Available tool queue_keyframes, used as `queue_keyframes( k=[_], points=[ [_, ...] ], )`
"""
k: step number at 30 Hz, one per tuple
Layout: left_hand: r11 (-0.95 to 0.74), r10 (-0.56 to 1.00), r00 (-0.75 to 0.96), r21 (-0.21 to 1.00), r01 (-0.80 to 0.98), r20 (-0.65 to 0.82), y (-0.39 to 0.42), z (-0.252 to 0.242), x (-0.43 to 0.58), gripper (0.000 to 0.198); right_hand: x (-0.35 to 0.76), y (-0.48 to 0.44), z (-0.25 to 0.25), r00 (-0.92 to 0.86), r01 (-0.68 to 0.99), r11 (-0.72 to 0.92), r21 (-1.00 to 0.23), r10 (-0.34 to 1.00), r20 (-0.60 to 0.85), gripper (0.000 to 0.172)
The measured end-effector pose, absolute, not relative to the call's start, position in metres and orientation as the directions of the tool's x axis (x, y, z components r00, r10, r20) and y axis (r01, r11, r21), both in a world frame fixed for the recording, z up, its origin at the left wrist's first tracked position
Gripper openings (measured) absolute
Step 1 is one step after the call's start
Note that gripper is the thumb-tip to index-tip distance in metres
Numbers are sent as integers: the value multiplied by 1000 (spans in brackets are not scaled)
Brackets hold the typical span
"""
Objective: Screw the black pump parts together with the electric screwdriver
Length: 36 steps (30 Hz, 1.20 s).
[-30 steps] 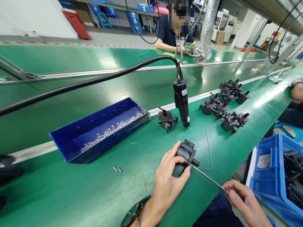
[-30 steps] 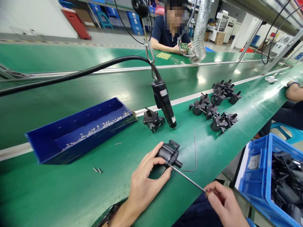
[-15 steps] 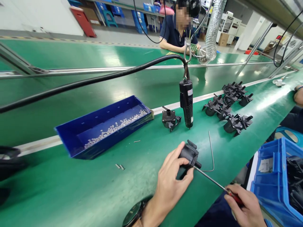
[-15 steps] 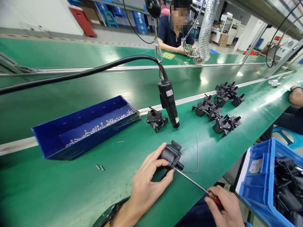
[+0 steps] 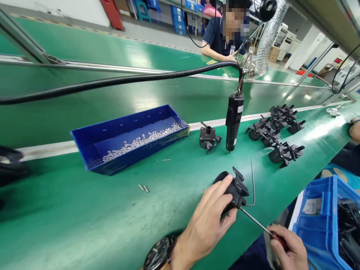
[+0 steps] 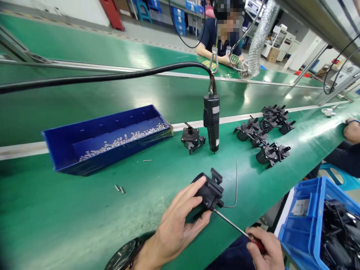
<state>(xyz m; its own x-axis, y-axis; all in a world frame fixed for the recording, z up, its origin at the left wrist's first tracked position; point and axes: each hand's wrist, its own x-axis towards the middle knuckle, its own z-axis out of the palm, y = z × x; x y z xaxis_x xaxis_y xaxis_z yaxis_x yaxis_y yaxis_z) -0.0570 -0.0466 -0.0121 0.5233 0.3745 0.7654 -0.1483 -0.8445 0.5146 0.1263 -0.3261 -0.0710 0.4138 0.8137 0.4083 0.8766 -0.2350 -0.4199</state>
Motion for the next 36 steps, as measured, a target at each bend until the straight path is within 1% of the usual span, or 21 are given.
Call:
queue_keyframes(
  k=[2,3,5,6,7,8,9,13,16,19,21,23,25,27,29,31,34,36],
  points=[
    [-848,364,528,508,-155,768,-47,-13,-57,47,130,-324,-63,475,776,-269,-570,844,249,23],
    [-851,357,528,501,-157,771,-48,-14,-57,46,130,-322,-61,502,685,-294,-666,853,140,28],
    [-859,347,522,488,-157,779,-49,-14,-56,43,126,-318,-61,529,387,-346,-855,842,-101,42],
    [-861,344,521,484,-156,781,-49,-14,-56,42,122,-316,-62,520,224,-362,-905,830,-204,49],
    [-864,340,523,480,-155,781,-49,-14,-56,40,119,-314,-64,507,90,-370,-925,816,-277,54],
    [-865,339,529,479,-151,778,-50,-14,-56,37,115,-312,-67,499,1,-371,-929,805,-321,58],
    [-866,337,536,478,-146,774,-50,-13,-56,35,111,-311,-69,496,-44,-370,-928,798,-342,61],
    [-882,315,551,453,-131,773,-51,-12,-57,28,102,-308,-73,478,-98,-374,-922,795,-374,70],
    [-893,302,554,433,-120,776,-52,-12,-57,25,99,-307,-74,475,-123,-378,-918,789,-389,73],
    [-899,297,561,424,-107,772,-51,-12,-57,23,96,-307,-77,497,-104,-379,-920,781,-378,74],
    [-903,295,558,418,-103,776,-51,-12,-57,24,96,-307,-78,532,-57,-374,-926,773,-345,71],
    [-908,296,552,409,-90,780,-51,-12,-56,26,97,-308,-78,583,13,-368,-930,758,-292,63],
    [-915,301,556,399,-61,775,-50,-12,-56,31,99,-310,-76,639,82,-369,-926,733,-236,51],
    [-923,303,567,383,-24,766,-49,-13,-57,34,102,-312,-74,702,226,-385,-895,701,-124,39],
    [-930,305,580,366,13,755,-49,-13,-57,38,104,-315,-72,700,452,-390,-802,713,47,31],
    [-932,310,589,362,33,746,-48,-14,-57,41,107,-318,-70,620,662,-369,-653,758,200,26],
    [-918,332,603,395,30,726,-47,-15,-57,43,111,-322,-69,508,823,-324,-467,788,348,23],
    [-904,349,606,427,16,715,-45,-16,-56,44,112,-321,-68,457,871,-294,-393,778,431,22]
  ],
)
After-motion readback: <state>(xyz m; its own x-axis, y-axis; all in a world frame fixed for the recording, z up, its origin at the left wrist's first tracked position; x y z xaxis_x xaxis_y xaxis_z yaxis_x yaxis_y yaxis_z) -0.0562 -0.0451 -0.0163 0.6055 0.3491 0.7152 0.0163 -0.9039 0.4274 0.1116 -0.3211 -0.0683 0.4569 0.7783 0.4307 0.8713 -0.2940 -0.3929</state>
